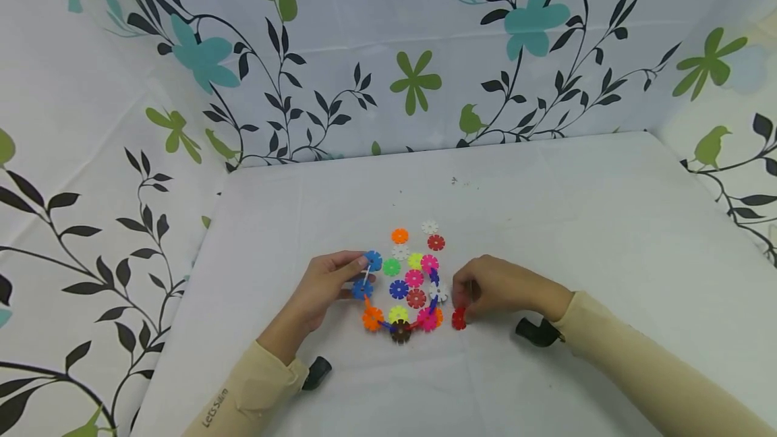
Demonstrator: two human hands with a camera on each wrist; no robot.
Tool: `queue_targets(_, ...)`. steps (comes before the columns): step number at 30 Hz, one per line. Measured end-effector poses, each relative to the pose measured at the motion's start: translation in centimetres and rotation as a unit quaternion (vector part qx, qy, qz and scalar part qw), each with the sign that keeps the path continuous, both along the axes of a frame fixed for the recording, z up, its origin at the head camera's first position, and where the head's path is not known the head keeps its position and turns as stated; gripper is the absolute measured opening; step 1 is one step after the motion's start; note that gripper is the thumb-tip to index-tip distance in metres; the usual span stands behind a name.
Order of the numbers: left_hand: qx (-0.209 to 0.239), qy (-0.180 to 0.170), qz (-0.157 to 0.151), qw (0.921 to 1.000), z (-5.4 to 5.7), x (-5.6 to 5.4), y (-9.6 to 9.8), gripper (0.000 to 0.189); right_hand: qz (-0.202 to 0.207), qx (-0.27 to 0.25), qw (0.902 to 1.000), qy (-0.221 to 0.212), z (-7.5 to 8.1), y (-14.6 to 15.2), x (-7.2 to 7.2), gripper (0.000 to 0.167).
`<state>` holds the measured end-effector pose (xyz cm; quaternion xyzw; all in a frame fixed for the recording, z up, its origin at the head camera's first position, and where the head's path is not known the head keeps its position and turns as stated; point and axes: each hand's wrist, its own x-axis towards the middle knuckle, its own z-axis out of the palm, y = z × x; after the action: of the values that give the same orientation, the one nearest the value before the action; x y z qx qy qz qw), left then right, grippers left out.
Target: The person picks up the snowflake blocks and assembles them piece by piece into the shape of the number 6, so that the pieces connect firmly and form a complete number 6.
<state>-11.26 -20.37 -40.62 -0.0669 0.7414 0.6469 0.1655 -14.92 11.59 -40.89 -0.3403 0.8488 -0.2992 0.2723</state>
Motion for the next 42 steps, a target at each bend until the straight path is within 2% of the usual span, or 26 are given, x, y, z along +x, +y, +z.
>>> queue_targets(5,0.011,0.002,-0.001,0.9999,0.1,0.0,0.2,0.032,0.01,-0.047,0.9984,-0.029,0.6,0.5,-0.6,0.016)
queue_targets(9,0.015,0.002,-0.003,0.9999,0.3,0.1,0.6,0.032,-0.014,-0.1,0.9938,-0.045,1.1,0.1,-1.2,0.017)
queue_targets(18,0.012,0.01,-0.014,0.9998,0.9,0.1,1.5,0.031,-0.077,-0.166,0.9829,-0.015,1.5,-1.4,-1.7,0.013)
queue_targets(22,0.003,0.012,-0.016,0.9998,1.0,0.0,1.8,0.031,-0.116,-0.171,0.9779,0.035,1.6,-2.3,-1.5,0.01)
queue_targets(26,0.001,0.015,-0.018,0.9997,1.0,-0.2,2.0,0.031,-0.141,-0.161,0.9698,0.117,1.8,-3.2,-0.9,0.009)
queue_targets(29,0.003,0.019,-0.022,0.9996,0.9,-0.3,2.0,0.029,-0.135,-0.14,0.9627,0.188,1.9,-3.9,-0.6,0.014)
queue_targets(32,0.004,0.019,-0.026,0.9995,0.8,-0.2,2.1,0.028,-0.12,-0.122,0.956,0.238,2.1,-4.4,-0.4,0.015)
queue_targets(36,0.005,0.02,-0.029,0.9994,0.7,-0.1,2.2,0.03,-0.104,-0.117,0.9519,0.264,2.1,-4.9,-0.2,0.014)
queue_targets(42,0.011,0.021,-0.019,0.9995,0.6,0.0,2.4,0.03,-0.091,-0.122,0.945,0.29,1.8,-5.1,-0.2,0.013)
